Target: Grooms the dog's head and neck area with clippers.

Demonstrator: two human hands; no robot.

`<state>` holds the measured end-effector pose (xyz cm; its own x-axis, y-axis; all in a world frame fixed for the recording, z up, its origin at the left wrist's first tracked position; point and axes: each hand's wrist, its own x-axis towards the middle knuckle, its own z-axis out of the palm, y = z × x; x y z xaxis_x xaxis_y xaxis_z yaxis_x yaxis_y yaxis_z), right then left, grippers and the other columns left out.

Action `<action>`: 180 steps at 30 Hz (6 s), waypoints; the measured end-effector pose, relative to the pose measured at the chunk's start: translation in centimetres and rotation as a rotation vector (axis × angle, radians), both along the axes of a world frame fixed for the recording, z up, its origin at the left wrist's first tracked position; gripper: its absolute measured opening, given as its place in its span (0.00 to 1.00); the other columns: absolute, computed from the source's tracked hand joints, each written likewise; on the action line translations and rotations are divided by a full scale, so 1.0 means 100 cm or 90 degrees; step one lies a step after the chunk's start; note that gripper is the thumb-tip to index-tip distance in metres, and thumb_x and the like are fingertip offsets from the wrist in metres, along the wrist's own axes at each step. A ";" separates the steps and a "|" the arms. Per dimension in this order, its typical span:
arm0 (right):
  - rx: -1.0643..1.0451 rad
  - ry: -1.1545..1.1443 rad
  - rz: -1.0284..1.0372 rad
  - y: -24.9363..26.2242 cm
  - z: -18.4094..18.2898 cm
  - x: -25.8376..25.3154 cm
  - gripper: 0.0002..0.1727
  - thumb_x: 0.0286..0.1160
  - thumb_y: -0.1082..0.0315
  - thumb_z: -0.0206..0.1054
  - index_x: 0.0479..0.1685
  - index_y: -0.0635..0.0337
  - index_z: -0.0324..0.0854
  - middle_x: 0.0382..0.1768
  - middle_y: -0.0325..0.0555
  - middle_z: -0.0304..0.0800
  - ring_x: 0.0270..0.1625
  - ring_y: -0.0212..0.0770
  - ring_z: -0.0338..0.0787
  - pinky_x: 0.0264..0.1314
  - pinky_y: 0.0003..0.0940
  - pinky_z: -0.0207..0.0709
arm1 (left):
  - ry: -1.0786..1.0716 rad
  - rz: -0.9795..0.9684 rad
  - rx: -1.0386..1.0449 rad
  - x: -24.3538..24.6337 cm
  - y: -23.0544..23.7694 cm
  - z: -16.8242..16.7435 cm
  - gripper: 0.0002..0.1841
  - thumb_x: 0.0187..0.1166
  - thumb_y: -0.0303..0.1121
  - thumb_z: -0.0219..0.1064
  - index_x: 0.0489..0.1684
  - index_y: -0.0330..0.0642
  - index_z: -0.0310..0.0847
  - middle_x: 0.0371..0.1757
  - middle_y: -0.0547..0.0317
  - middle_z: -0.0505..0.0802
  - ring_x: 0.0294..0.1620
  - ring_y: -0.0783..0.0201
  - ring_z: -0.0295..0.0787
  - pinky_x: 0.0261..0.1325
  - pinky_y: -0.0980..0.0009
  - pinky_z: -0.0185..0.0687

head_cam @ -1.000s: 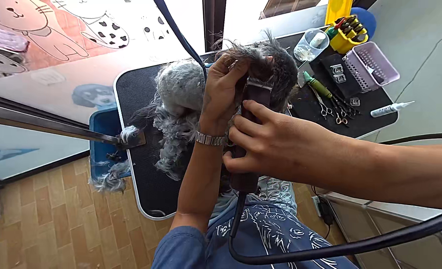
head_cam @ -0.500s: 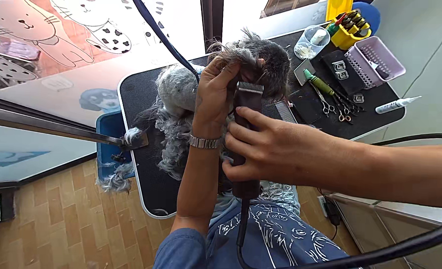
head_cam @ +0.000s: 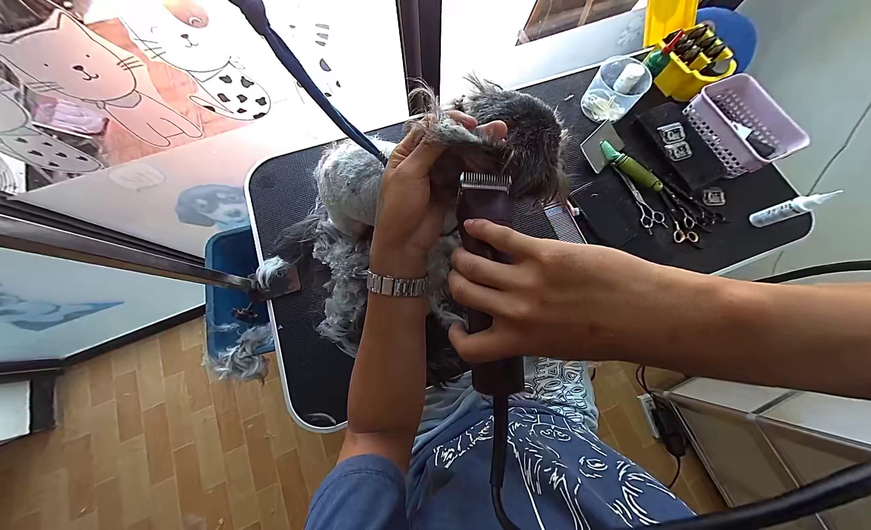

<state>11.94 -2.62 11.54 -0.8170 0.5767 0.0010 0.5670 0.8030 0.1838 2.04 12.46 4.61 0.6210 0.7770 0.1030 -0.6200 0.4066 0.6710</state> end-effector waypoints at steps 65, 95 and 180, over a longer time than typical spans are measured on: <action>0.054 -0.118 0.051 0.043 0.052 -0.001 0.16 0.75 0.83 0.58 0.50 0.54 0.86 0.47 0.58 0.87 0.59 0.61 0.87 0.78 0.66 0.65 | -0.040 0.006 0.244 -0.030 0.019 0.004 0.15 0.89 0.25 0.51 0.53 0.40 0.86 0.53 0.59 0.94 0.57 0.67 0.91 0.66 0.65 0.86; -0.365 1.204 -0.473 -0.119 -0.145 0.048 0.40 0.63 0.51 0.82 0.76 0.45 0.67 0.54 0.37 0.93 0.57 0.40 0.93 0.62 0.39 0.89 | 0.857 -0.097 0.895 -0.043 0.076 0.073 0.10 0.68 0.25 0.73 0.46 0.36 0.87 0.41 0.49 0.93 0.43 0.59 0.91 0.53 0.52 0.85; 0.090 1.125 -0.340 0.013 -0.081 0.021 0.50 0.62 0.76 0.80 0.81 0.71 0.47 0.66 0.56 0.80 0.64 0.43 0.90 0.61 0.40 0.91 | 0.760 0.031 0.641 -0.046 0.069 0.060 0.15 0.75 0.31 0.72 0.53 0.30 0.80 0.45 0.48 0.90 0.43 0.64 0.90 0.54 0.63 0.87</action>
